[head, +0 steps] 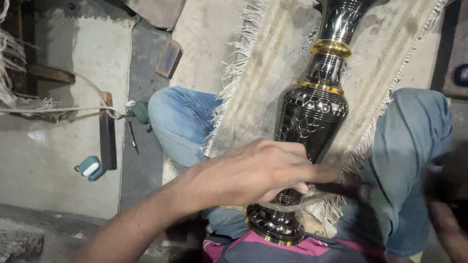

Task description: The person sits cross-legged on the floor holding a punch against an engraved brass vase and strikes the punch with a wooden mallet, working the pattern around the vase body and repositioning the punch repeatedly.

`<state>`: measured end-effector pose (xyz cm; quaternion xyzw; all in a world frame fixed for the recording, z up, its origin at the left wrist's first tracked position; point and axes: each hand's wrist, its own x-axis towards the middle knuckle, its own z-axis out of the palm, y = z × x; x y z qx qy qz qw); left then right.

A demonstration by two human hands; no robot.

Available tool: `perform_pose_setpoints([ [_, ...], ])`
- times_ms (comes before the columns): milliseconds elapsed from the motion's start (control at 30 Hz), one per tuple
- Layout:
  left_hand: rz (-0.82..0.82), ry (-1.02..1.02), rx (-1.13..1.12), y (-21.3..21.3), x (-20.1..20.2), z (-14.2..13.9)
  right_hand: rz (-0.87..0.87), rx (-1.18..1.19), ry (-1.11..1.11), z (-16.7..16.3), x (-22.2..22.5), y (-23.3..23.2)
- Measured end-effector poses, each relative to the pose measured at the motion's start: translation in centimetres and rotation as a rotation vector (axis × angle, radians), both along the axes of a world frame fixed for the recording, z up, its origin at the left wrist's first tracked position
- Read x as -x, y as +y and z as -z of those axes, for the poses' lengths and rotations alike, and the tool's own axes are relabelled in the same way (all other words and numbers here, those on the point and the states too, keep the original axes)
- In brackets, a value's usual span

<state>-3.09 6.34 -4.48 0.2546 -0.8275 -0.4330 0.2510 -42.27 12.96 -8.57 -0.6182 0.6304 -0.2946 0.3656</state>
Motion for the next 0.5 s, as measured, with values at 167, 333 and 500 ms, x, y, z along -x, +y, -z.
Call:
perform_pose_setpoints([
  [167,0.129,-0.072,-0.021,-1.1,0.4,0.0,0.037,0.050,0.201,3.6,4.7,1.0],
  [333,0.156,-0.065,-0.034,-1.6,0.4,0.0,0.321,-0.120,-0.468,5.3,6.4,2.1],
  [500,0.176,-0.066,-0.042,-1.9,0.0,0.0,-0.050,0.100,0.041,0.3,1.5,1.2],
])
